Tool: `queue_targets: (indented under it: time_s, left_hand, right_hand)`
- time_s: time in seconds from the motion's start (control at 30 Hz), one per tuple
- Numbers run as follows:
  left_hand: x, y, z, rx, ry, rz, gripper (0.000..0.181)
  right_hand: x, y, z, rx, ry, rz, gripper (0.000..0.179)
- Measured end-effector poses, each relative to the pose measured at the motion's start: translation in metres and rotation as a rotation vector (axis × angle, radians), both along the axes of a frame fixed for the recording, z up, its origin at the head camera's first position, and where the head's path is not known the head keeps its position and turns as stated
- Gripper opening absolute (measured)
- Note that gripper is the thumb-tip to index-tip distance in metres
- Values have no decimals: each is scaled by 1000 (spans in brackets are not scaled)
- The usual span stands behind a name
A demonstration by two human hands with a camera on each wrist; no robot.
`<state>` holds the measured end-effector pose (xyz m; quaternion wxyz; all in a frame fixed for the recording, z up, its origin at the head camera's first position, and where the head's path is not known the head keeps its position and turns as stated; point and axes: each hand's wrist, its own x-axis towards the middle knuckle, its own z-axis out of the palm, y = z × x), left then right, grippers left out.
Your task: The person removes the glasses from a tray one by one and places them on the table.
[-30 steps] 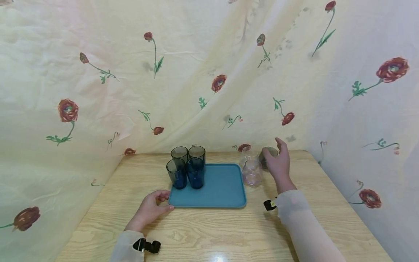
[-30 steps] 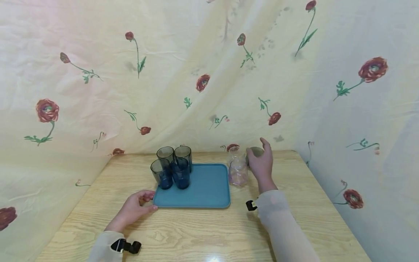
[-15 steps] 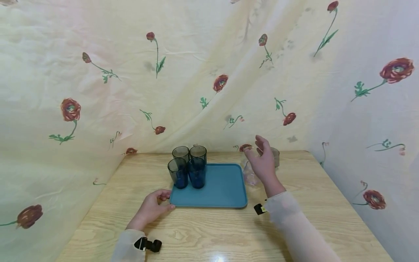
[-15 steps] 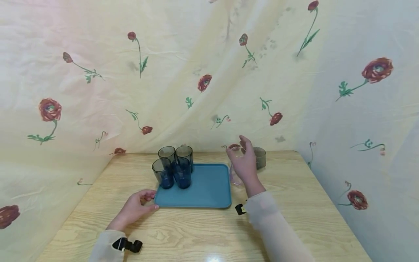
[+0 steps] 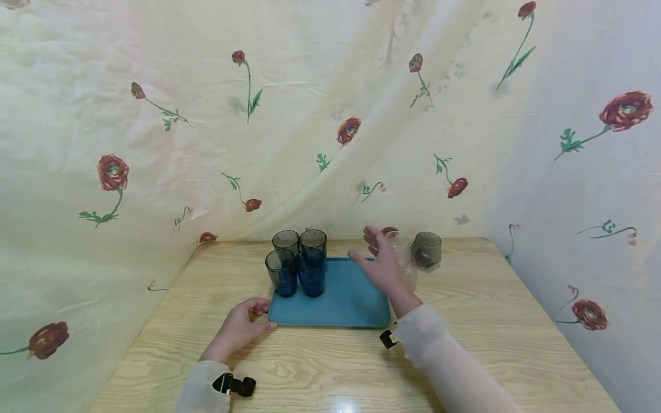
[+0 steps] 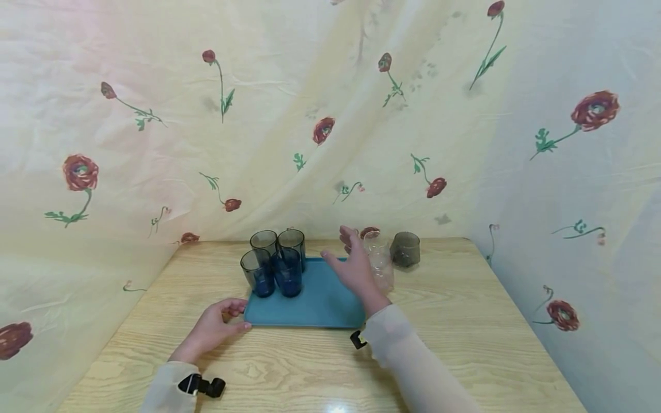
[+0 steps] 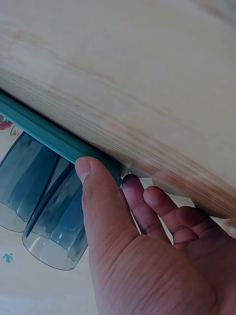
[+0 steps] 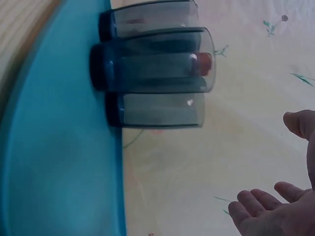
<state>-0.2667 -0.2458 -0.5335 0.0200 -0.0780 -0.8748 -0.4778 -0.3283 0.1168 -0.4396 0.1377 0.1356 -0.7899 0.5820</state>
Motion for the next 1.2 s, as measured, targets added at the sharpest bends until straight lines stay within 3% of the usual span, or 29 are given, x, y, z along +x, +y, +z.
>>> queue_targets:
  time_s: [0.27, 0.77, 1.0, 1.2]
  left_hand:
    - [0, 0, -1, -1, 1, 0, 50]
    - [-1, -1, -1, 11, -2, -16, 51]
    - [-1, 0, -1, 11, -2, -18, 50]
    - [-1, 0, 0, 4, -12, -6, 50]
  right_hand:
    - [0, -24, -15, 55, -99, 40, 80]
    - [0, -63, -39, 94, -203, 113, 90]
    - [-2, -74, -52, 84, -202, 147, 82]
    - [0, -79, -54, 56, -182, 114, 74]
